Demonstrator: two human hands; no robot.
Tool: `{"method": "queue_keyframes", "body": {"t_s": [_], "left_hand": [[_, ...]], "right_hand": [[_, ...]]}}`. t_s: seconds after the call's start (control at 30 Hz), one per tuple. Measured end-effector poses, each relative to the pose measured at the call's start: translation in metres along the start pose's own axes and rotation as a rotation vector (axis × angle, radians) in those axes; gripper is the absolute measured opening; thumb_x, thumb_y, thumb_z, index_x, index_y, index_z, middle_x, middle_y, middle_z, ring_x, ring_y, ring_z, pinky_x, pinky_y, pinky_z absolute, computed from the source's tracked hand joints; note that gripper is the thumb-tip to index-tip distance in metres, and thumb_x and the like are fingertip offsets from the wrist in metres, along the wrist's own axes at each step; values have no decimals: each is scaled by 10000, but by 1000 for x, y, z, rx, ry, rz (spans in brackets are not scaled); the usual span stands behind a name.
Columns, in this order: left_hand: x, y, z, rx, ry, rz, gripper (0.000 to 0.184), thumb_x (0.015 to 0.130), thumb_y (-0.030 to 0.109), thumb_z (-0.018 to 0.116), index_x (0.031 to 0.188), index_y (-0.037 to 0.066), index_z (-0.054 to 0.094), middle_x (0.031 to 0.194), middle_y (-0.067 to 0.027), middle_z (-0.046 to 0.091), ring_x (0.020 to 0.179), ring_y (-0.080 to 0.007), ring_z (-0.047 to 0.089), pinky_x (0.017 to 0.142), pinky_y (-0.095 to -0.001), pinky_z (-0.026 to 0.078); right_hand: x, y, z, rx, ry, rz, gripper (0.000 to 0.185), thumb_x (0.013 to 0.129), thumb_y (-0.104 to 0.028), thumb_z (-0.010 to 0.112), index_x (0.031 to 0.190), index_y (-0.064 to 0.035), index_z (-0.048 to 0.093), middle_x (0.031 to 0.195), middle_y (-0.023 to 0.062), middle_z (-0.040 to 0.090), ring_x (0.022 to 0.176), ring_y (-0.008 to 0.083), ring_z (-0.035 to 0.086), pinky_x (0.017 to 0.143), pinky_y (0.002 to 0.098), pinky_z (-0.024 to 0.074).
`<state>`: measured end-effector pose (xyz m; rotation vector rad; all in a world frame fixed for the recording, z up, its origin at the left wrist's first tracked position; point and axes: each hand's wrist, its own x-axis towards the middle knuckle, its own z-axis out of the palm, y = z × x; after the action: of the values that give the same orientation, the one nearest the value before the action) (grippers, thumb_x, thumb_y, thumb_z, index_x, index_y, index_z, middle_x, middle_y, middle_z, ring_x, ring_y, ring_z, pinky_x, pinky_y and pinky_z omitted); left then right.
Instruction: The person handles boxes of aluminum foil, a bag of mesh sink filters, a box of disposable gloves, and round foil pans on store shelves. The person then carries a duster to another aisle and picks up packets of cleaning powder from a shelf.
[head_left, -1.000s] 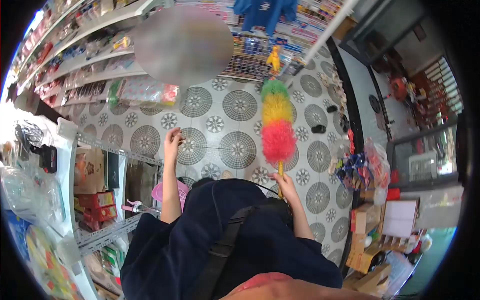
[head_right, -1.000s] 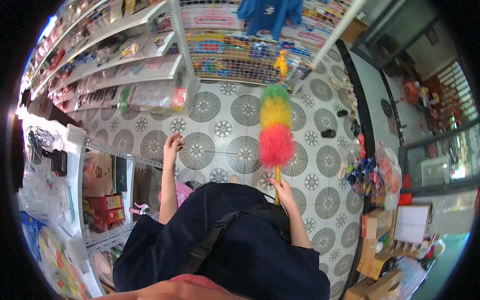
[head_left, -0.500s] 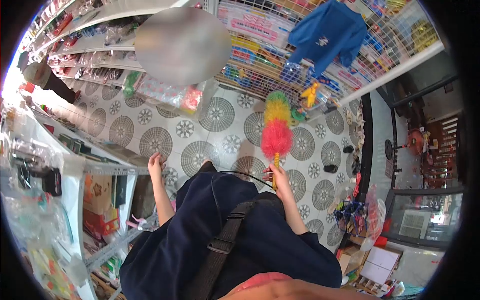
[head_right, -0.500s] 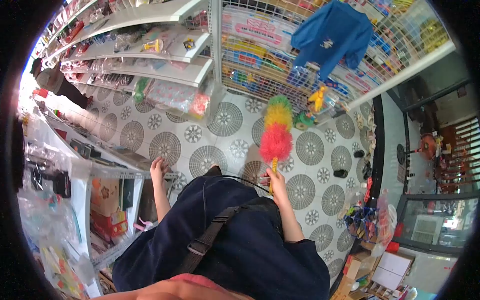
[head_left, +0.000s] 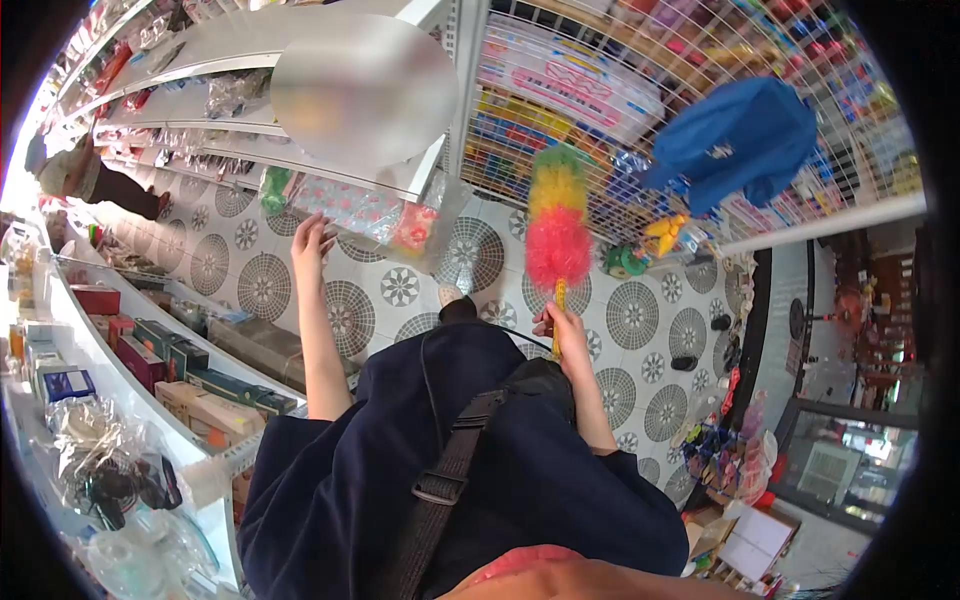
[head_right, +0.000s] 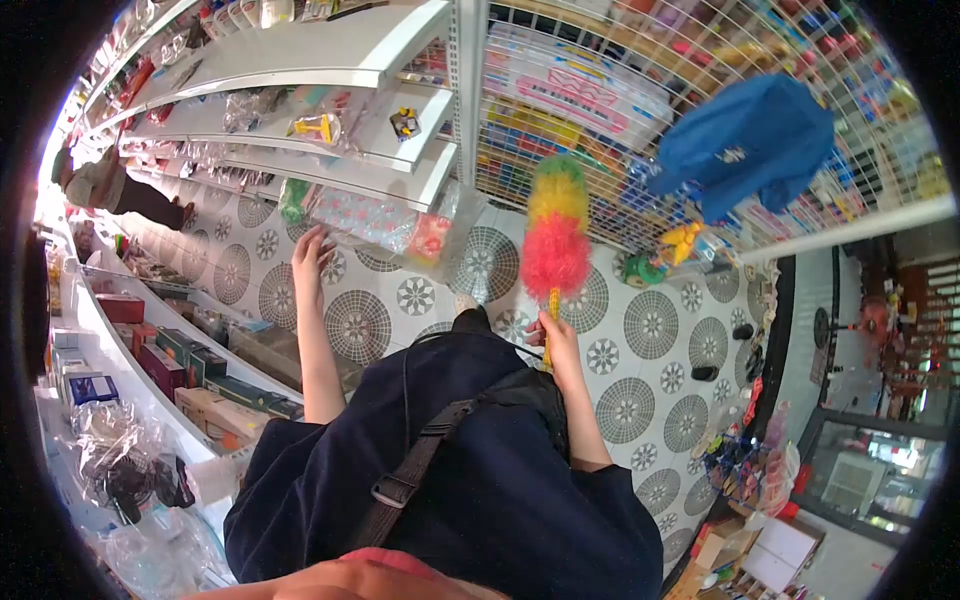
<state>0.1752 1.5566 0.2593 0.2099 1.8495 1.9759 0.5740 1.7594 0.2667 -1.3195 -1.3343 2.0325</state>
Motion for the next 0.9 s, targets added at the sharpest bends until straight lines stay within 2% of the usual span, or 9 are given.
{"method": "queue_keyframes", "body": {"t_s": [0.07,0.23,0.4,0.53,0.67,0.73,0.9], "left_hand": [[22,0,15,-27,-7,-16,351,926,226,563,1228,46,553,1130,-76,628,948,-174,630,784,-274,480],[77,24,11,-47,31,-27,356,931,209,550,1241,34,538,1136,-80,624,943,-183,628,799,-278,480],[133,23,-56,-82,187,-26,355,935,229,548,1238,43,544,1182,-89,610,979,-187,620,833,-298,491],[188,48,-106,-59,283,-15,341,924,257,574,1206,65,572,1170,-78,617,963,-187,625,836,-304,489],[273,90,-147,-17,218,89,296,940,201,552,1188,41,572,1107,-81,630,902,-155,630,790,-280,492],[302,125,-159,17,110,145,287,943,194,547,1184,41,575,1095,-77,632,897,-149,627,793,-274,486],[363,176,-183,37,-36,204,270,946,184,546,1169,36,579,1066,-68,634,892,-132,615,809,-272,478]], "right_hand": [[32,-22,26,55,10,11,309,944,-305,525,768,-51,535,761,83,616,638,157,601,626,288,475],[115,-67,76,113,5,-15,301,943,-303,514,759,-65,512,739,87,604,612,162,594,612,294,473],[149,-91,137,77,19,-73,286,931,-284,522,740,-71,508,726,79,596,612,161,581,613,289,454],[167,-81,191,153,84,-164,288,928,-292,521,741,-73,508,717,65,590,633,151,563,621,287,447],[174,-58,272,257,258,-301,292,942,-298,499,771,-61,513,740,69,578,647,149,558,633,295,448],[169,-48,310,321,350,-359,296,959,-301,474,817,-45,520,758,75,573,627,151,555,626,292,451],[148,-51,383,218,539,-403,324,981,-318,444,858,-30,528,745,72,572,618,143,555,610,278,446]]}}
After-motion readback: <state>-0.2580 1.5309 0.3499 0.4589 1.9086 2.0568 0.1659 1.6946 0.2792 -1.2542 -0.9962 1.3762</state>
